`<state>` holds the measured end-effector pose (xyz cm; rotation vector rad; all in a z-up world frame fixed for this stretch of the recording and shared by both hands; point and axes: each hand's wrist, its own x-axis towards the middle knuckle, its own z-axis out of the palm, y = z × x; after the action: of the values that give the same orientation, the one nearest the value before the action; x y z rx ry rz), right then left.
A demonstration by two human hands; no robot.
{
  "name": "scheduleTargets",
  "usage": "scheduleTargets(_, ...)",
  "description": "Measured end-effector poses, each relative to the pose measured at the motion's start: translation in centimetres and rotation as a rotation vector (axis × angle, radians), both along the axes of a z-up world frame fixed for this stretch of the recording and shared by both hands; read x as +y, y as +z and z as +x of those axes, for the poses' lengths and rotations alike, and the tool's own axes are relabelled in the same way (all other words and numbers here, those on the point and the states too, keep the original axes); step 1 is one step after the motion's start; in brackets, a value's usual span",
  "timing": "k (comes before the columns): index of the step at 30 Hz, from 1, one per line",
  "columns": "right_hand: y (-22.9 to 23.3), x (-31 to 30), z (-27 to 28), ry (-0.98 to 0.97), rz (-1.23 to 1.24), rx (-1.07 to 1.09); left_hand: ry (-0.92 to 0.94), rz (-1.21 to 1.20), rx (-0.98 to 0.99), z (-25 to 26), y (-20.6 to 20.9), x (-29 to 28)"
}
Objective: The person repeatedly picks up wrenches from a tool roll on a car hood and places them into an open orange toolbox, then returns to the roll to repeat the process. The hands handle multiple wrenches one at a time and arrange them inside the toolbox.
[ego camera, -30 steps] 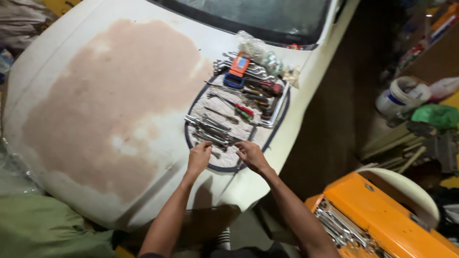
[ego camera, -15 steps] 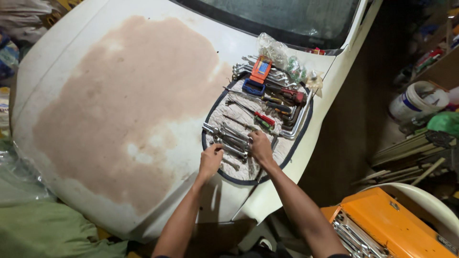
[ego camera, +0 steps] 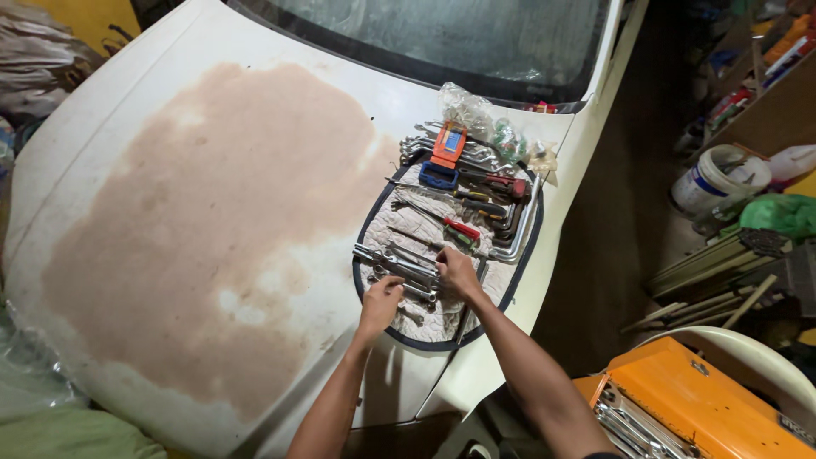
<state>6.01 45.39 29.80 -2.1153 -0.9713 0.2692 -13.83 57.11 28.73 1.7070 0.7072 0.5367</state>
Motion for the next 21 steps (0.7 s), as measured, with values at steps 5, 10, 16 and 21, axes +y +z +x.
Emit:
scheduleTargets(5,0.3,-2.6,-0.2,-0.103,0.214,0.374,-0.041,-0.104,-0.086,2.7,-1.5,-0.1)
scheduleTargets(10,0.1,-6.5,-0.4,-0.061,0.484,0.714,-0.128,-0.235,-0.208,6.2,-2.1,-2.2)
scheduleTargets(16,1.3,-13.0,-1.7,-0.074,0.635,0.878,-0.206,-0.552,-0.349,8.9,0.8,-7.8)
scheduleTargets(21,3.1,-21.1,-1.6,-0.184,0.627,0.765,-0.245,-0.550,-0.423,11.3,3.6,-13.3)
